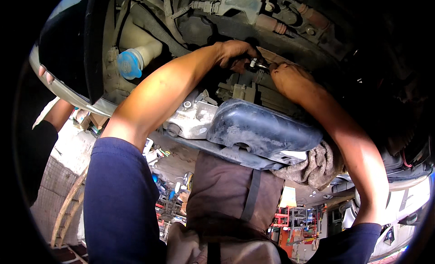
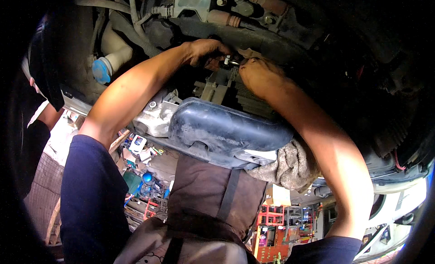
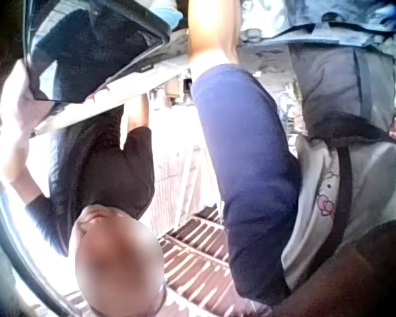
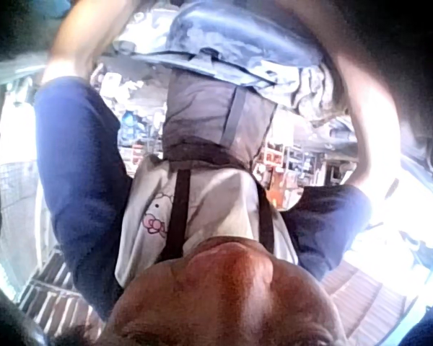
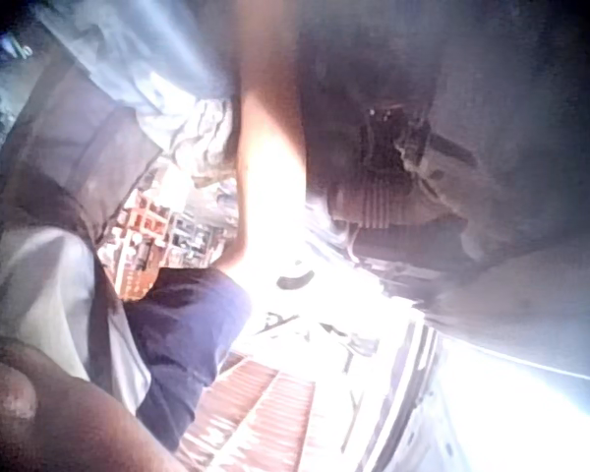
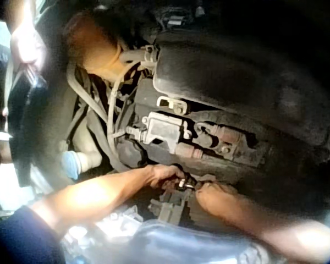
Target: The person works on a car engine with the hood open, handling small metal parts and using a wrench to tighten bolts. Another person stands nearby holding a phone, occasionally illuminating the engine bay. The person manipulates a bolt and a wrench, reaching into the engine compartment to perform adjustments.
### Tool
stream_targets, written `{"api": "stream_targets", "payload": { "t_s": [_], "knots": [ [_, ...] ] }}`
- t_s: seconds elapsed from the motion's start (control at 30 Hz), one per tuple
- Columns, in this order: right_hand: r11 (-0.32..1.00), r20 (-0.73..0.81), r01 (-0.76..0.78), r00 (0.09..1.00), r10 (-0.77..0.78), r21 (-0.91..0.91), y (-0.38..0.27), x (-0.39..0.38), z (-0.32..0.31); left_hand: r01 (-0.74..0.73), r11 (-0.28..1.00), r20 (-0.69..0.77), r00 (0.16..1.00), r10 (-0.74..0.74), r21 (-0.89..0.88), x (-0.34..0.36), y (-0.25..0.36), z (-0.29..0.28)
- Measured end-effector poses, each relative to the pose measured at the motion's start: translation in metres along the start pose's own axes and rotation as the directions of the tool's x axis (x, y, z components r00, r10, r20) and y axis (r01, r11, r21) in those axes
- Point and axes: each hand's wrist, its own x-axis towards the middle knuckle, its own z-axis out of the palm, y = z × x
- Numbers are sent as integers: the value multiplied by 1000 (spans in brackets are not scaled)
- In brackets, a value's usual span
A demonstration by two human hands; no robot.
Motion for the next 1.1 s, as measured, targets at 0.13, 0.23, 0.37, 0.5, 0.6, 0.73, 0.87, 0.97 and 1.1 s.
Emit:
{"api": "stream_targets", "payload": {
  "t_s": [0.13,0.23,0.37,0.5,0.6,0.73,0.87,0.97,1.1],
  "knots": [
    [1000,75,-25,997,25,-6,3,-2,-4,49,999,-39,998,-49,9,-8,6,12],
    [994,124,-100,988,92,53,0,-4,-10,23,999,-14,1000,-23,34,-2,-2,1],
    [973,108,-201,976,189,116,7,5,2,16,1000,4,1000,-16,11,4,-4,-3],
    [1000,-31,-8,999,8,4,7,1,6,9,1000,-100,995,-9,-8,0,-2,7],
    [997,-46,70,996,-71,-18,15,12,12,21,1000,-92,995,-23,-23,-5,1,10],
    [996,-52,77,995,-80,-46,22,19,22,-9,1000,-76,997,10,14,-15,8,21],
    [970,-99,176,976,-195,-167,19,20,14,-24,998,55,998,27,-59,-3,2,5],
    [970,-53,240,969,-242,-34,6,17,-10,-34,997,13,999,35,-73,1,-2,0],
    [974,-127,204,973,-191,103,-3,14,-13,-48,999,-35,998,48,-3,-7,5,10]
  ]
}}
